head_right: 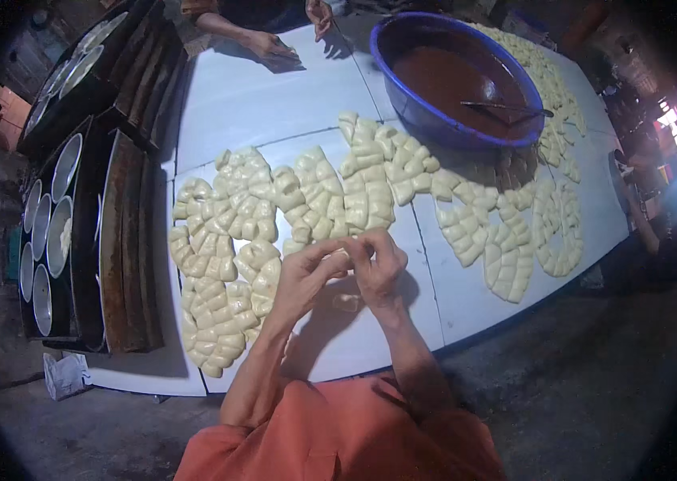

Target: The person fills dough pieces with a dark paste using a spoon, rolls the dough by hand into small oval shapes, and places the filled dough into metal baking pans.

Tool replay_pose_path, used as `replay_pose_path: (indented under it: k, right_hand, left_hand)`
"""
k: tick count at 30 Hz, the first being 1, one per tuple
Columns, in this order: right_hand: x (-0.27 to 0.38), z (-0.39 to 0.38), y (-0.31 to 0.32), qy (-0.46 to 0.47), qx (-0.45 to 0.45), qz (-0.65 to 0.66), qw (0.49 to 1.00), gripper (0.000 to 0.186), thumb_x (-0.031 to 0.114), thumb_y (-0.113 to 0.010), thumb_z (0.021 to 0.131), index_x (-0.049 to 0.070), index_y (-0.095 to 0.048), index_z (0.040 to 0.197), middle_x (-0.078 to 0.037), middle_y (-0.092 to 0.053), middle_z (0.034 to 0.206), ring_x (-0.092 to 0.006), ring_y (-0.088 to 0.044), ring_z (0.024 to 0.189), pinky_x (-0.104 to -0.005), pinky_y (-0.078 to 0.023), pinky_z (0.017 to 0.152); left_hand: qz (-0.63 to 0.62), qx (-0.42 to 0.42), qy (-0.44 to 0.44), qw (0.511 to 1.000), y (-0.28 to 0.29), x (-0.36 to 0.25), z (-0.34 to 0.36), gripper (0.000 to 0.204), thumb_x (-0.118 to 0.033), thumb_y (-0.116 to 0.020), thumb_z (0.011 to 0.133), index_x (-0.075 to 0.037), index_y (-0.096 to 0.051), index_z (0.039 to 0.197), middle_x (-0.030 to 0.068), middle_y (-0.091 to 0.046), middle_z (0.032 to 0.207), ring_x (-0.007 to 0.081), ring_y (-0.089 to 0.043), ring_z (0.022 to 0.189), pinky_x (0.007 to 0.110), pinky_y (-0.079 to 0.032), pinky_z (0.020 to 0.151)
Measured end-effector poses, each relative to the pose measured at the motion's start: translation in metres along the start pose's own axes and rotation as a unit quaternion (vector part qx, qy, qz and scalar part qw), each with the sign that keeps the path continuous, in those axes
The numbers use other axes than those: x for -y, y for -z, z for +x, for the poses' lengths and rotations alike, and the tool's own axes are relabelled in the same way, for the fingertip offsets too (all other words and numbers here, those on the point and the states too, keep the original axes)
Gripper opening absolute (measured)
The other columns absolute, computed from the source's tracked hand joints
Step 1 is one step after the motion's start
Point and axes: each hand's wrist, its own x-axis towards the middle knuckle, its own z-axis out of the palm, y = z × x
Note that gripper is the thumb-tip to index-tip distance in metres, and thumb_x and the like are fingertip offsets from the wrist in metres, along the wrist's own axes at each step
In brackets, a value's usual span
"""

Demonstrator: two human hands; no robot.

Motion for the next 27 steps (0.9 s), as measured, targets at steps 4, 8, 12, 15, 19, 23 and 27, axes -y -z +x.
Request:
replay_pose_path:
  k: [4, 8, 12, 15, 19, 23, 27]
  right_hand:
    - [0.017, 0.001, 0.017, -0.116, 0.135, -0.042, 0.983, 0.021, 0.012, -0.074, 0.085, 0.001, -0.063, 0.098, -0.011, -0.066, 0.084, -0.0270, -0.064, 0.067, -0.0339, -0.051, 0.058]
    - [0.041, -0.017, 0.040, -0.072, 0.205, 0.004, 0.976, 0.016, 0.006, -0.072, 0.086, -0.001, -0.066, 0.099, -0.015, -0.066, 0.099, -0.0269, -0.067, 0.084, -0.0337, -0.054, 0.071]
    - [0.026, -0.037, 0.051, -0.242, 0.265, 0.033, 0.933, 0.014, 0.006, -0.070, 0.087, 0.000, -0.067, 0.100, -0.015, -0.066, 0.099, -0.0295, -0.066, 0.089, -0.0354, -0.054, 0.077]
    - [0.021, -0.042, 0.045, -0.091, 0.242, -0.166, 0.952, 0.014, 0.013, -0.068, 0.088, 0.002, -0.067, 0.097, -0.015, -0.065, 0.096, -0.0328, -0.066, 0.084, -0.0383, -0.053, 0.074]
    - [0.054, -0.041, 0.016, -0.143, 0.265, -0.103, 0.948, 0.014, 0.014, -0.069, 0.087, 0.004, -0.066, 0.096, -0.013, -0.066, 0.091, -0.0327, -0.066, 0.081, -0.0401, -0.052, 0.071]
    - [0.070, -0.049, -0.031, -0.092, 0.339, -0.185, 0.918, 0.027, 0.028, -0.072, 0.086, 0.005, -0.064, 0.097, -0.012, -0.062, 0.085, -0.0321, -0.064, 0.078, -0.0407, -0.052, 0.066]
    - [0.063, -0.061, -0.063, 0.000, 0.337, -0.210, 0.918, 0.032, 0.028, -0.073, 0.082, 0.002, -0.060, 0.095, -0.012, -0.055, 0.083, -0.0294, -0.059, 0.069, -0.0390, -0.049, 0.061]
  left_hand:
    - [-0.022, -0.024, 0.027, 0.999, 0.005, 0.005, 0.000, 0.024, -0.015, -0.068, 0.093, 0.003, -0.070, 0.108, 0.0056, -0.069, 0.094, 0.0084, -0.062, 0.078, 0.022, -0.052, 0.069]
    - [-0.038, -0.013, 0.139, 0.989, 0.012, 0.010, -0.011, 0.026, -0.022, -0.066, 0.095, 0.002, -0.070, 0.105, 0.0048, -0.068, 0.090, 0.0085, -0.061, 0.076, 0.023, -0.052, 0.063]
    - [0.168, -0.140, 0.066, 0.974, 0.018, -0.002, -0.029, 0.036, -0.023, -0.057, 0.100, 0.002, -0.063, 0.124, 0.0068, -0.068, 0.091, 0.0100, -0.062, 0.076, 0.024, -0.051, 0.064]
    - [0.343, -0.185, -0.026, 0.921, 0.057, -0.008, -0.046, 0.033, -0.019, -0.063, 0.095, -0.004, -0.065, 0.124, 0.0125, -0.069, 0.106, 0.0189, -0.067, 0.082, 0.031, -0.053, 0.075]
    - [0.575, -0.157, -0.136, 0.791, 0.099, 0.005, -0.082, 0.043, -0.023, -0.074, 0.085, -0.009, -0.064, 0.124, 0.0157, -0.056, 0.131, 0.0334, -0.056, 0.114, 0.044, -0.046, 0.094]
    - [0.585, -0.152, -0.107, 0.789, 0.106, 0.009, -0.103, 0.058, -0.023, -0.075, 0.081, -0.011, -0.056, 0.134, 0.0177, -0.041, 0.146, 0.0387, -0.041, 0.130, 0.050, -0.036, 0.105]
    - [0.579, -0.125, -0.105, 0.799, 0.100, 0.004, -0.101, 0.056, -0.017, -0.070, 0.081, -0.015, -0.055, 0.135, 0.0180, -0.038, 0.148, 0.0395, -0.036, 0.133, 0.053, -0.031, 0.107]
